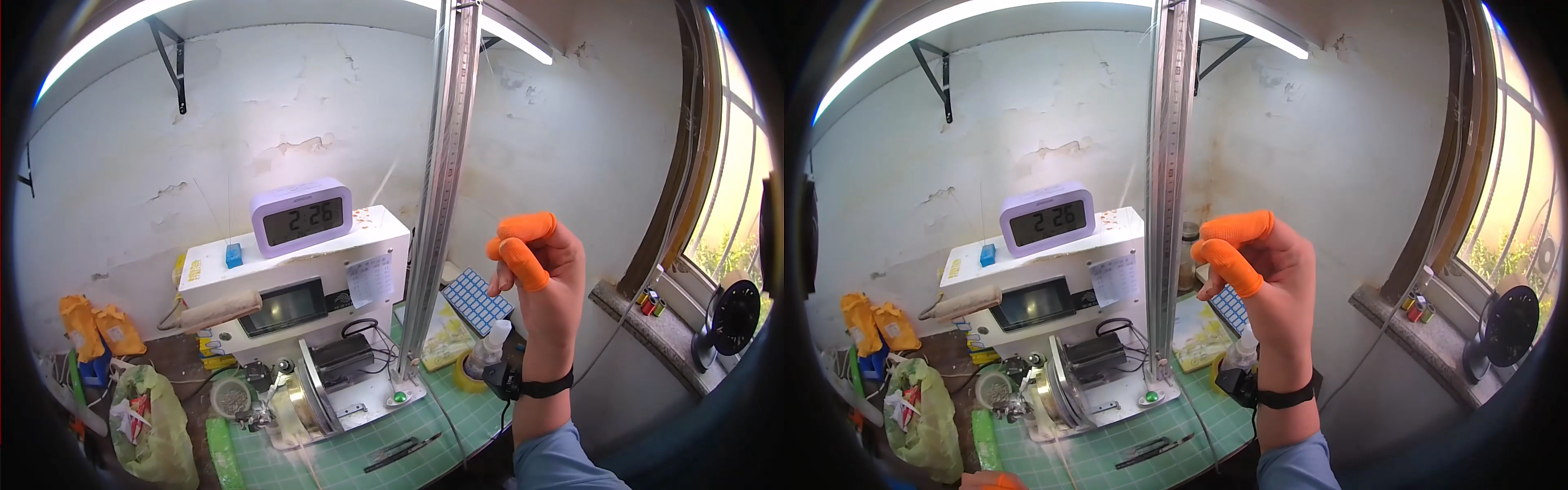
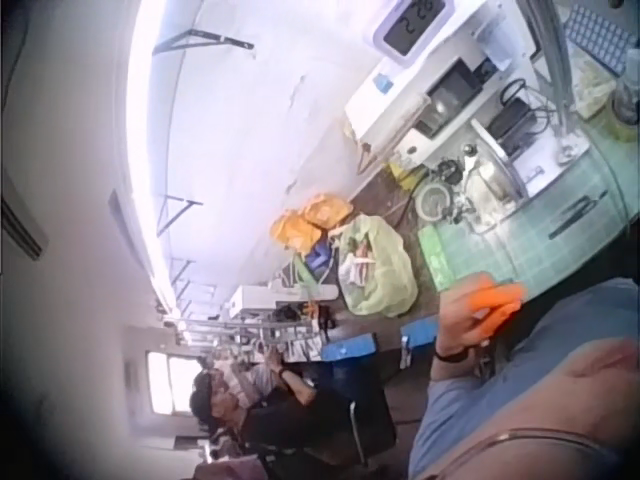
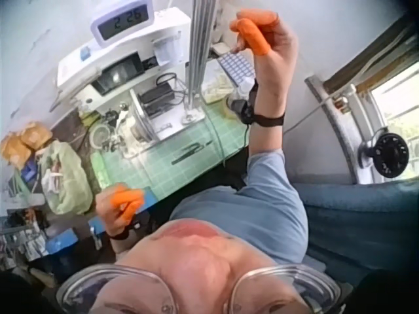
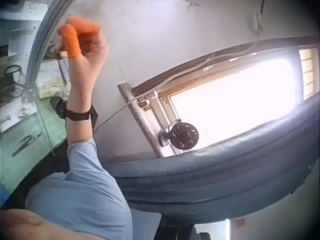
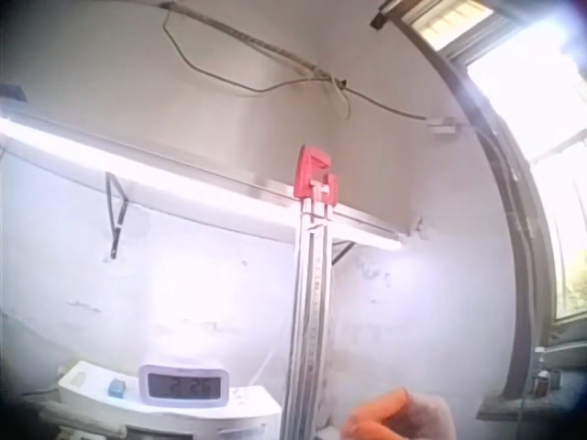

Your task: Assembling and gluing small components at a fabrication workstation.

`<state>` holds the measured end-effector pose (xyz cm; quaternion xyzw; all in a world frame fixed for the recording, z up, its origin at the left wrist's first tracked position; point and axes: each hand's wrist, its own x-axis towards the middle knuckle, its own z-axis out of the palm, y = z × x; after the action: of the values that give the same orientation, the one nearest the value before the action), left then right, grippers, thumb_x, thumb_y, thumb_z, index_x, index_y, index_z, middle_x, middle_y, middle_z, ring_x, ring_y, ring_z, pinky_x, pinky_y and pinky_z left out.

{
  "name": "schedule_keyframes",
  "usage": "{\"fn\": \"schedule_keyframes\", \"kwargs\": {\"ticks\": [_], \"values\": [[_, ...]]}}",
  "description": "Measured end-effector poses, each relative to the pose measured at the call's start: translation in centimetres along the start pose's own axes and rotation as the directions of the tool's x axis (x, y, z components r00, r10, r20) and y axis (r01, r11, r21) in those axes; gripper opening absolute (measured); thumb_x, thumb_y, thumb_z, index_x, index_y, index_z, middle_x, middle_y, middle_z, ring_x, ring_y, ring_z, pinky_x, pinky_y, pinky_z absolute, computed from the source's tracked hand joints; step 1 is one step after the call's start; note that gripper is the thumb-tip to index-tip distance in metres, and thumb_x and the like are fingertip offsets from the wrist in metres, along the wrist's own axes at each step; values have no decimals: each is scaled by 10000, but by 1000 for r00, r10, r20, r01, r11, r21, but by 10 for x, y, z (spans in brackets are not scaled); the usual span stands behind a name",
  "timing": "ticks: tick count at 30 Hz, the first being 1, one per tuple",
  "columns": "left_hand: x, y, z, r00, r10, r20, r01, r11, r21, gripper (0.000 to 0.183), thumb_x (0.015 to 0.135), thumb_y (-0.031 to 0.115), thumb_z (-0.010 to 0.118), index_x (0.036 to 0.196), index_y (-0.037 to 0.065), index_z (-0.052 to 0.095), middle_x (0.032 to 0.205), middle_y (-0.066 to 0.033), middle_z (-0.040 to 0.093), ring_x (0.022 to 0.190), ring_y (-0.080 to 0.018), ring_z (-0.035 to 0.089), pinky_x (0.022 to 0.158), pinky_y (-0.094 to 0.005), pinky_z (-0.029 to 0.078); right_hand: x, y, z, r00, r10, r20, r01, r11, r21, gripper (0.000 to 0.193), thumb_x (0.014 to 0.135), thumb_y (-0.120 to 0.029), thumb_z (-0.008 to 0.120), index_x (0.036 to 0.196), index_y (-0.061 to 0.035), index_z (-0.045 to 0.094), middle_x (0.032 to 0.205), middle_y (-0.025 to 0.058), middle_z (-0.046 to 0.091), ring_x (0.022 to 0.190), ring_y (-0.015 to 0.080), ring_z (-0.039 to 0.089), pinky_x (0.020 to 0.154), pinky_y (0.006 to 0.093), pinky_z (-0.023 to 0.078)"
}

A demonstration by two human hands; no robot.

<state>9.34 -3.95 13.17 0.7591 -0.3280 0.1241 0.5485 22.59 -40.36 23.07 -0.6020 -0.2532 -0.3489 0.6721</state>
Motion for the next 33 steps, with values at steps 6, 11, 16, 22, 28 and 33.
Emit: {"fn": "schedule_keyframes", "kwargs": {"ticks": [6, 11, 16, 22, 28, 33], "values": [[0, -2, 6, 1000, -24, 6, 24, 999, 23, 119, 827, 97, 796, 898, 13, 753, 635, -78, 605, 515, -192, 517, 495, -299, 377, -11, 0, -1, 998, 45, 49, -52, 988, 146, 94, 932, 3, 720, 1006, 42, 678, 871, 129, 718, 622, 117, 658, 545, 282, 585], [0, -4, 5, 995, -95, 25, 94, 995, 31, 128, 849, 117, 785, 904, 8, 748, 669, -93, 641, 546, -191, 549, 518, -288, 402, -28, 8, 4, 987, 135, 91, -154, 954, 256, 88, 917, 19, 718, 982, 49, 667, 893, 143, 716, 633, 127, 666, 562, 274, 574], [12, -3, 17, 961, -211, -180, 207, 977, -43, 297, 933, 185, 750, 1145, -18, 704, 922, -88, 691, 647, -132, 560, 598, -271, 443, -115, 27, 56, 726, 256, 638, -321, 947, -14, 135, 898, -25, 778, 1020, -12, 720, 952, 47, 724, 744, 99, 626, 657, 255, 527], [14, 1, 25, 953, -282, 112, 298, 938, -174, 275, 896, 114, 769, 1147, 8, 729, 929, -115, 734, 685, -183, 667, 622, -277, 520, -195, 39, 92, 582, 333, 742, -488, 873, -8, 187, 911, -22, 737, 1095, -39, 704, 936, 93, 690, 774, 241, 664, 688, 325, 542], [-9, -30, 11, 932, -330, -151, 341, 938, 58, 164, 763, 18, 843, 921, -2, 808, 744, -104, 741, 622, -187, 703, 562, -261, 523, -179, 34, 86, 452, 314, 835, -331, 928, -171, 142, 905, -100, 770, 1025, -55, 709, 890, 115, 665, 709, 300, 658, 580, 334, 521], [-10, -47, 20, 964, -172, 201, 102, 943, 316, 379, 817, 122, 755, 1187, 47, 723, 853, -58, 653, 671, -242, 665, 531, -340, 494, -169, 20, 124, 617, -68, 784, 17, 997, 73, 279, 764, -178, 873, 984, -36, 774, 855, 113, 743, 620, 250, 681, 548, 298, 542]]}}
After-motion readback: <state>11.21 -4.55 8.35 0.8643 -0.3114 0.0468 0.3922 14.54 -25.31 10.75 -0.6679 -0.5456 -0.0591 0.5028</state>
